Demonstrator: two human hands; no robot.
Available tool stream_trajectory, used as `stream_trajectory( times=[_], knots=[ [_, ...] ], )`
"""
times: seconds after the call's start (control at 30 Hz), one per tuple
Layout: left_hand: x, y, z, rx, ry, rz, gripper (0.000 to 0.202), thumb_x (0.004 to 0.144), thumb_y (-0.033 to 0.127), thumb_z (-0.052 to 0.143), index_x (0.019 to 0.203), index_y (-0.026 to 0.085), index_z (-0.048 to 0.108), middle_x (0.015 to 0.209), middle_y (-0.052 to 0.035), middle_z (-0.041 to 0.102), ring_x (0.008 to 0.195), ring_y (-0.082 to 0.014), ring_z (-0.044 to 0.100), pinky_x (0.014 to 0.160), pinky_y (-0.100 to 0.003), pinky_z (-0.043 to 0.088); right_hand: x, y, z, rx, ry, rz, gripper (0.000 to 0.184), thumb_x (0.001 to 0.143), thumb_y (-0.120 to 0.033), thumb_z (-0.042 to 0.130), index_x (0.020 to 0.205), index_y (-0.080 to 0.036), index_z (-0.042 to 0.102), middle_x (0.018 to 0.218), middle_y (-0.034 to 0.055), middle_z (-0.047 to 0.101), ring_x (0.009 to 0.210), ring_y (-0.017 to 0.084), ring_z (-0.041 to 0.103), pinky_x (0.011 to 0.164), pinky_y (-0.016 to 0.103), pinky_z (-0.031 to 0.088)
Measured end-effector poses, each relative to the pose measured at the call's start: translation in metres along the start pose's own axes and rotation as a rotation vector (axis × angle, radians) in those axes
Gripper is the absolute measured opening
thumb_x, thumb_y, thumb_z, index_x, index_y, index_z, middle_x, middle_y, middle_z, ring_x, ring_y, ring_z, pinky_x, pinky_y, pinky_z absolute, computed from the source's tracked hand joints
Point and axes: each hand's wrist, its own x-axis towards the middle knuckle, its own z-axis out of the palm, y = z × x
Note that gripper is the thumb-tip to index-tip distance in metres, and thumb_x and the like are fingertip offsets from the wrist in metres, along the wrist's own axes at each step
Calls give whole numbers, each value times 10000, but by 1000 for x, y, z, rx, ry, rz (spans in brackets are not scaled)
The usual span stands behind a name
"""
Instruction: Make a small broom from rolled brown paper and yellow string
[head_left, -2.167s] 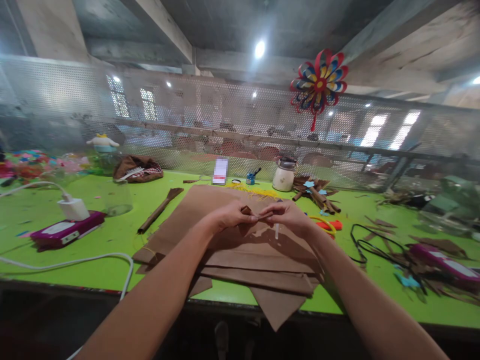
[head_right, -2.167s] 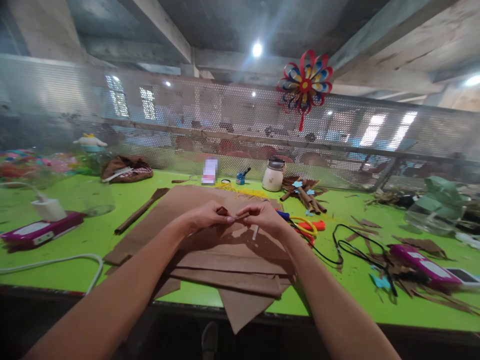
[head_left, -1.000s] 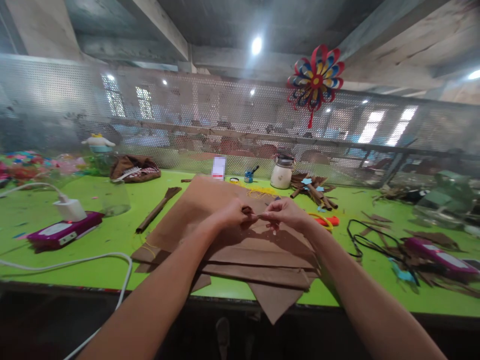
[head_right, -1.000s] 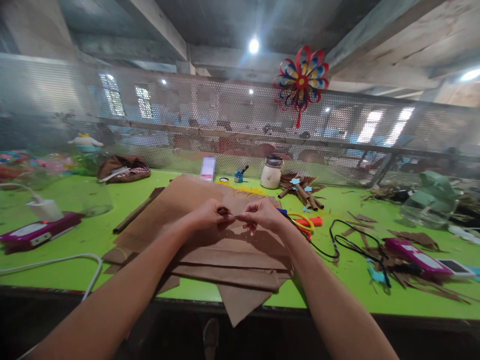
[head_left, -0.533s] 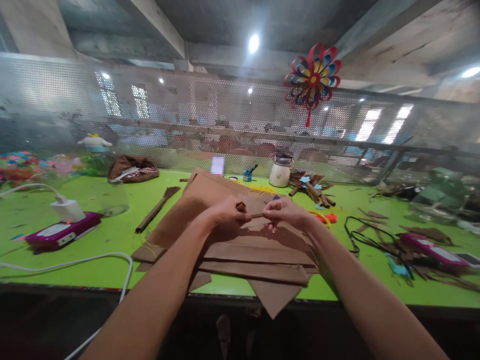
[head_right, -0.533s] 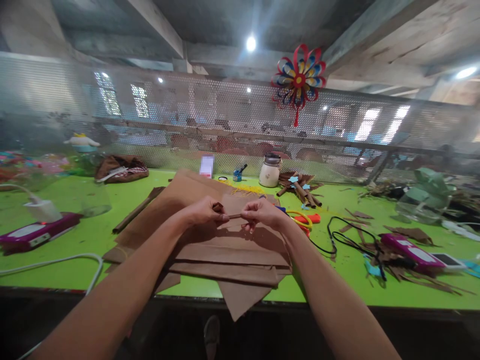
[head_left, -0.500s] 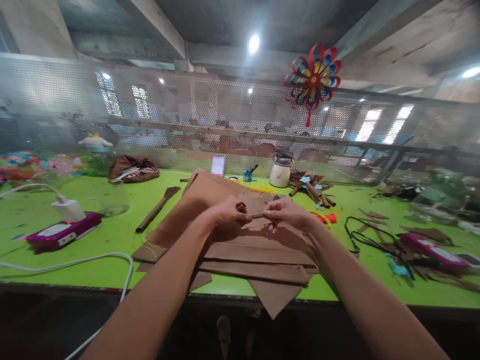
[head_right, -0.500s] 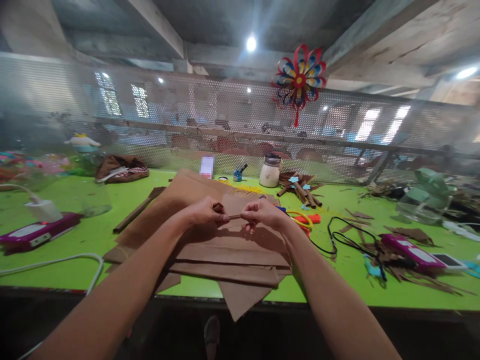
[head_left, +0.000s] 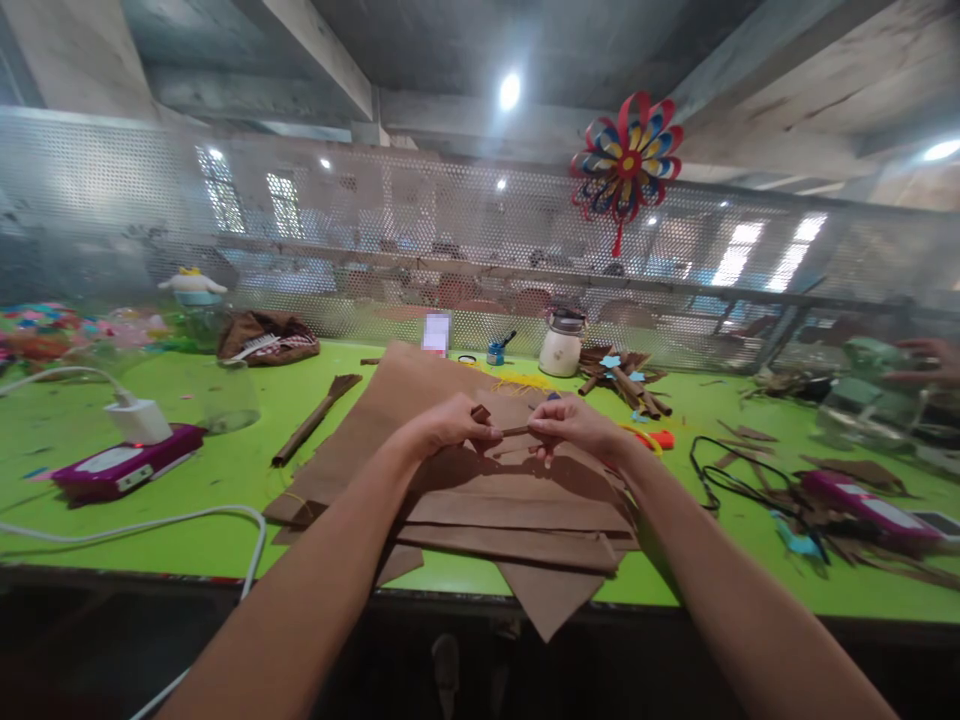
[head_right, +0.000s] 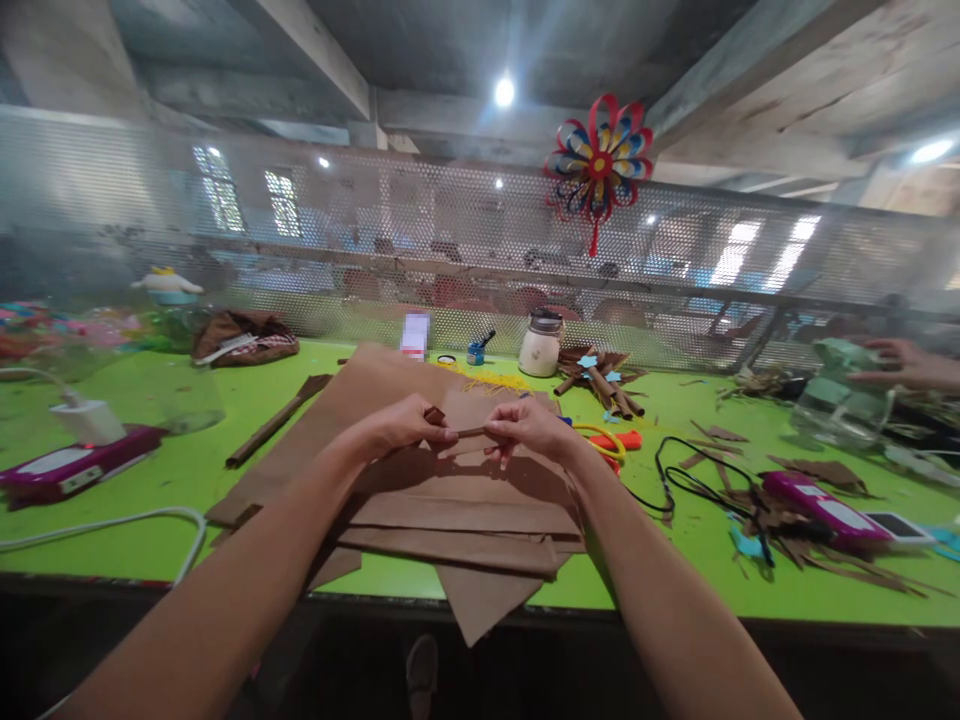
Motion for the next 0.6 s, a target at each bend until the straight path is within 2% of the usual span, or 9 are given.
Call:
stream_trajectory(
  times=[0.2,0.33,0.43,0.5,0.6],
  knots=[
    [3,0,4,6,15,19,337,631,429,637,546,104,601,492,3,549,450,-68,408,466,-212,276,0,-3,1,-40,15,12,351,728,-465,586,775,-121,543,553,-5,598,503,124,600,515,252,485],
    [3,-2,5,-84,3,-50,343,670,446,598,650,104,601,526,-11,587,413,-69,410,426,-208,256,3,-1,0,-115,83,-29,330,735,-462,575,749,-133,548,562,-11,591,519,122,596,540,254,474],
    [2,-2,7,-170,-16,-102,325,695,432,578,683,108,573,523,-24,588,454,-109,508,403,-201,242,4,1,0,-145,103,-51,298,742,-452,566,716,-156,533,555,-20,577,525,122,589,538,249,466],
    [2,-1,7,-205,-13,-98,301,703,408,577,693,108,559,563,-40,608,492,-124,554,394,-194,231,5,1,1,-161,114,-68,291,751,-447,556,696,-163,523,544,-21,571,517,118,579,531,244,460],
    [2,1,7,-176,45,-70,264,705,369,586,683,109,545,586,-44,621,431,-90,508,382,-190,237,4,0,2,-169,125,-88,301,758,-452,543,690,-160,520,553,-15,577,517,115,579,532,242,462]
  ],
)
